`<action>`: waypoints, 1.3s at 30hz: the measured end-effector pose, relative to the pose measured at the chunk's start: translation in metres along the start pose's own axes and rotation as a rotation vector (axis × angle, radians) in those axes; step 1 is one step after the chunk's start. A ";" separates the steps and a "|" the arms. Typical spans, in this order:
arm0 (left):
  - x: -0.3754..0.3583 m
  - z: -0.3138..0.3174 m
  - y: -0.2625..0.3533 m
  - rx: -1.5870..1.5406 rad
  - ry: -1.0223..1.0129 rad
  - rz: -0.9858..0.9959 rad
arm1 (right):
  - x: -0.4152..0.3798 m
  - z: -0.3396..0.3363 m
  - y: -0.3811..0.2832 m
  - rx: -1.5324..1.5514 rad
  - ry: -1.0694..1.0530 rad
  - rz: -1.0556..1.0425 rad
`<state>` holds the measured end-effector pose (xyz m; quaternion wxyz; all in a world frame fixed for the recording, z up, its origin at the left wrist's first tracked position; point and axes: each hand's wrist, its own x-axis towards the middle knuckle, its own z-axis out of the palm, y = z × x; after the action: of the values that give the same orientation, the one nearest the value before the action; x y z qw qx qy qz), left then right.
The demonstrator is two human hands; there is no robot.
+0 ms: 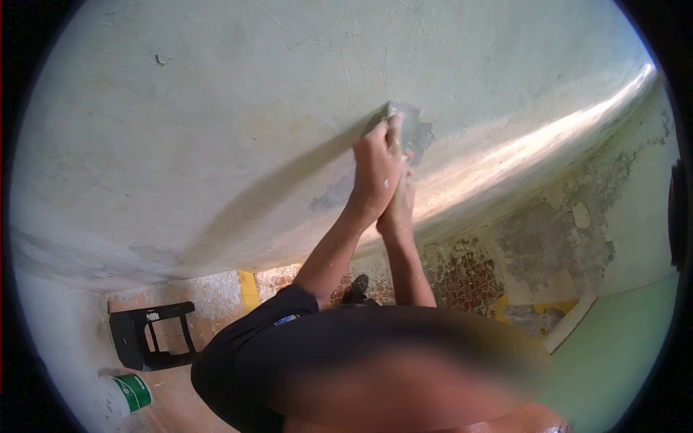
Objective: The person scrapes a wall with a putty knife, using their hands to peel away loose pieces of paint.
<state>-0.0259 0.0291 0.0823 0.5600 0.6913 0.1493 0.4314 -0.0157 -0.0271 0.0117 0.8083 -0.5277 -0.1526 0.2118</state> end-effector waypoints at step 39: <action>0.016 0.034 0.014 0.037 -0.007 0.051 | 0.024 -0.030 -0.024 0.084 -0.050 -0.079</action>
<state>0.0056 0.0133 0.1021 0.5364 0.7066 0.1375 0.4405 0.0230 -0.0470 0.0223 0.8335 -0.4813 -0.1844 0.1988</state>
